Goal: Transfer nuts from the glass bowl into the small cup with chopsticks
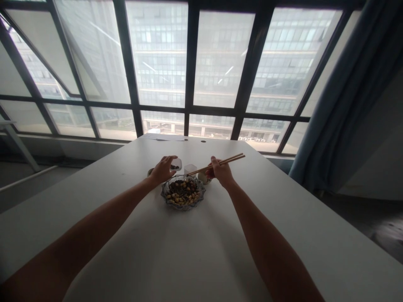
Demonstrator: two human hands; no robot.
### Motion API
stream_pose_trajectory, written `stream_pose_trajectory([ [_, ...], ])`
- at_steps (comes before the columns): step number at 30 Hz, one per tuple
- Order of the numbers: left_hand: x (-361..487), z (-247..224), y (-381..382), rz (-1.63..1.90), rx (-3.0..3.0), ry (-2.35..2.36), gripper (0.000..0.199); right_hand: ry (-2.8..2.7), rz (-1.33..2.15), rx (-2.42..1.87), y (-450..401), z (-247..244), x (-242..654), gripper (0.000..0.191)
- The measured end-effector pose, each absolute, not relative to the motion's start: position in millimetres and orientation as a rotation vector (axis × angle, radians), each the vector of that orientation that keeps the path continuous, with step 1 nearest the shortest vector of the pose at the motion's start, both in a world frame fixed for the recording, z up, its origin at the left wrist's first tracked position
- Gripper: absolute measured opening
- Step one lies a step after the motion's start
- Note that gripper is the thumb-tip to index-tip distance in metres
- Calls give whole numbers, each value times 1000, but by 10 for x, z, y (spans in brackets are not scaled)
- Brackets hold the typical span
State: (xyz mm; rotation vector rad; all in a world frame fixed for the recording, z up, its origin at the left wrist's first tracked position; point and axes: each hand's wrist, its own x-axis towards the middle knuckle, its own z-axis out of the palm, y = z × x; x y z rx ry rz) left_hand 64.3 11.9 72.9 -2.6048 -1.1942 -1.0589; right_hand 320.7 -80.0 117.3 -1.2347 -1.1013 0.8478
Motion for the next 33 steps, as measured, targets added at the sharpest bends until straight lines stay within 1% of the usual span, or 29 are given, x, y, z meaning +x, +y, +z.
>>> stream_pose_trajectory([
  [4,647,740,64,-1064,-2614,-1214,64,-1116,787,-1164,-801,1171,3186,45],
  [7,657,753,-6,-1027,-2630,-1264,64,-1134,645,-1037,-801,1127,3079,54],
  [10,656,763,-68,-1009,-2656,-1258,64,-1159,503,-985,-817,1016,2902,58],
  [12,654,772,-97,-1018,-2666,-1229,64,-1227,457,-989,-835,913,2796,56],
  [17,675,800,-123,-1068,-2654,-1187,62,-1582,351,-1048,-864,729,2730,46],
  [20,698,808,-114,-1046,-2638,-1250,60,-1544,339,-1034,-845,737,2780,47],
  [26,713,801,-86,-1010,-2626,-1358,58,-1541,497,-1056,-790,787,2849,52],
  [30,701,800,-84,-1020,-2623,-1375,57,-1633,418,-1071,-829,780,2815,47],
  [33,702,803,-75,-999,-2613,-1386,57,-1648,332,-1076,-881,821,2793,46],
])
